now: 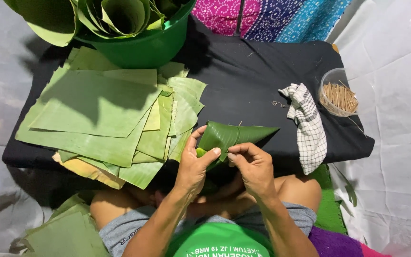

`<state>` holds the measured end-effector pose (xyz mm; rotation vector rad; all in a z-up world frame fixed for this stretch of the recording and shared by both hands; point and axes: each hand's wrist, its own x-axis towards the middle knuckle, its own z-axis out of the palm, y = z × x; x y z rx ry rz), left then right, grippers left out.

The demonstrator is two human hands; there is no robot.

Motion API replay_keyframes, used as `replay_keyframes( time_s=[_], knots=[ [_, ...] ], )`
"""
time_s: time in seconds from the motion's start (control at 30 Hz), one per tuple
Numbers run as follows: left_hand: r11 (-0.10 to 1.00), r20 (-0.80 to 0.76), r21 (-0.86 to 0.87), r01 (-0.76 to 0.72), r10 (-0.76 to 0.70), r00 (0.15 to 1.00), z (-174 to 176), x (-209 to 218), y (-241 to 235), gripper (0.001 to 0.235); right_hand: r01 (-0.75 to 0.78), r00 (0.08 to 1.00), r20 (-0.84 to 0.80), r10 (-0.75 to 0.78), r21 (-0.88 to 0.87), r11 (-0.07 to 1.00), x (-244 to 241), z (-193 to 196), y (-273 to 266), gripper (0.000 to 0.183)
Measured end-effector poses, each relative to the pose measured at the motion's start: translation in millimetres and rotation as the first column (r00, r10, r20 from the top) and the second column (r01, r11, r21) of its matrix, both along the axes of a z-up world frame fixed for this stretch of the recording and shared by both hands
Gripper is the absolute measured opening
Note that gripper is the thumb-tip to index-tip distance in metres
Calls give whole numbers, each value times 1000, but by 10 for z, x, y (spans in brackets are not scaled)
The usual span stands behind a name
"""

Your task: Folding banana leaves into conical shapes and securing them with small wooden sticks.

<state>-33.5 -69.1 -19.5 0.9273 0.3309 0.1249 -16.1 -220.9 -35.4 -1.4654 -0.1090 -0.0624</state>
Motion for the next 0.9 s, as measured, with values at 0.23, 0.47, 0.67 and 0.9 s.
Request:
replay_keyframes(
  time_s=[0.23, 0.47, 0.67, 0.9],
  knots=[
    [999, 19, 4, 33, -33, 999, 63, -24, 7, 71, -35, 999, -37, 36, 11, 999, 51, -127, -30, 14],
    [969, 154, 198, 145, -177, 972, 86, 38, 316, 74, 138, 980, 182, -77, -348, 927, 82, 434, -347, 31],
    [886, 232, 287, 365, -434, 870, 274, 162, 794, 86, -305, 927, -16, 374, -614, 728, 290, 576, -741, 103],
    [835, 402, 536, 127, -385, 831, 538, 248, 852, 79, -542, 810, -244, 534, 36, 839, 222, -231, -617, 92]
  ],
)
